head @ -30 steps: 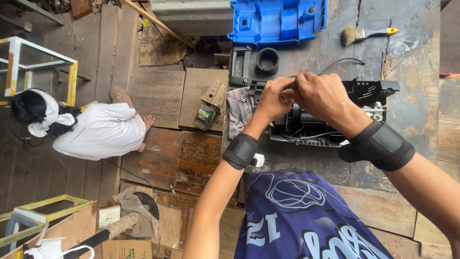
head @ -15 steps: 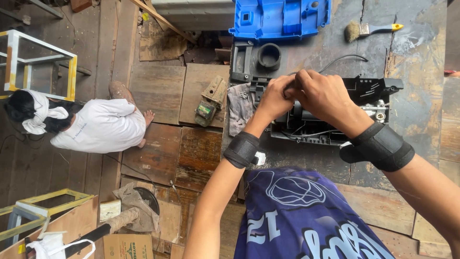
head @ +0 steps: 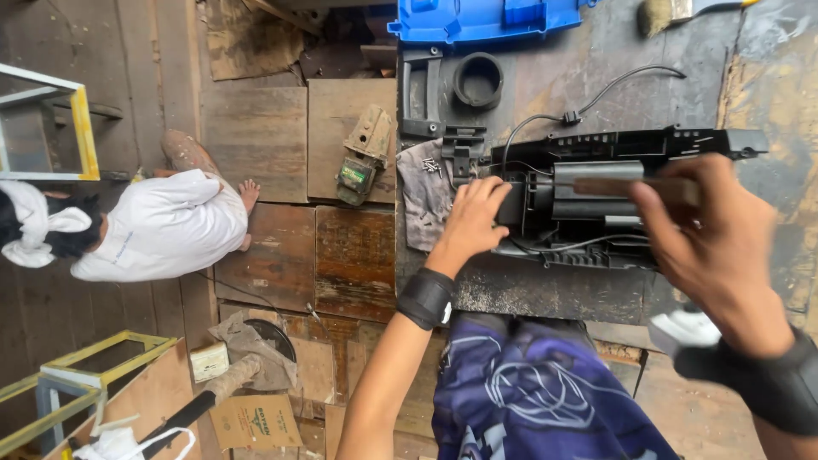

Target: The recorder is disassembling and working on the internal components of a high-pressure washer unit.

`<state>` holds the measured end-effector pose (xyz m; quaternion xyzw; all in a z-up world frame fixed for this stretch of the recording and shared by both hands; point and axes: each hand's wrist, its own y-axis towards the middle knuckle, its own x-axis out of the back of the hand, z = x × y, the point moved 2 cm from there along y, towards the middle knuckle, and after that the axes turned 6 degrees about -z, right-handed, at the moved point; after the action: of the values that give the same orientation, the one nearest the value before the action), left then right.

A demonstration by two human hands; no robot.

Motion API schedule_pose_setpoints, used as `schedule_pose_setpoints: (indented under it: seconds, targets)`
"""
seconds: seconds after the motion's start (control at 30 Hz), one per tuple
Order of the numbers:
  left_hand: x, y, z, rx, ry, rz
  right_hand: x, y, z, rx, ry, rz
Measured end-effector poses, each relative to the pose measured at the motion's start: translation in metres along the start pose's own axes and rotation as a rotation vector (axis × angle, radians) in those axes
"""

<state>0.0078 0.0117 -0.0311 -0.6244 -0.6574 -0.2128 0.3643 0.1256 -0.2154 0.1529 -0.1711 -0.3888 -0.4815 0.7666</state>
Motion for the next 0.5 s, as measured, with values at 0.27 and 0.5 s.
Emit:
schedule_pose_setpoints:
  seconds: [0.27, 0.5]
  targets:
    - [-0.035, 0.014, 0.039, -0.111, 0.077, 0.106, -0.01, -0.168, -0.103, -0.728, -0.051, 0.037]
    - [-0.037, 0.013, 0.052, -0.083, -0.104, 0.062, -0.024, -0.258, -0.104, -0.853, 0.092, -0.184]
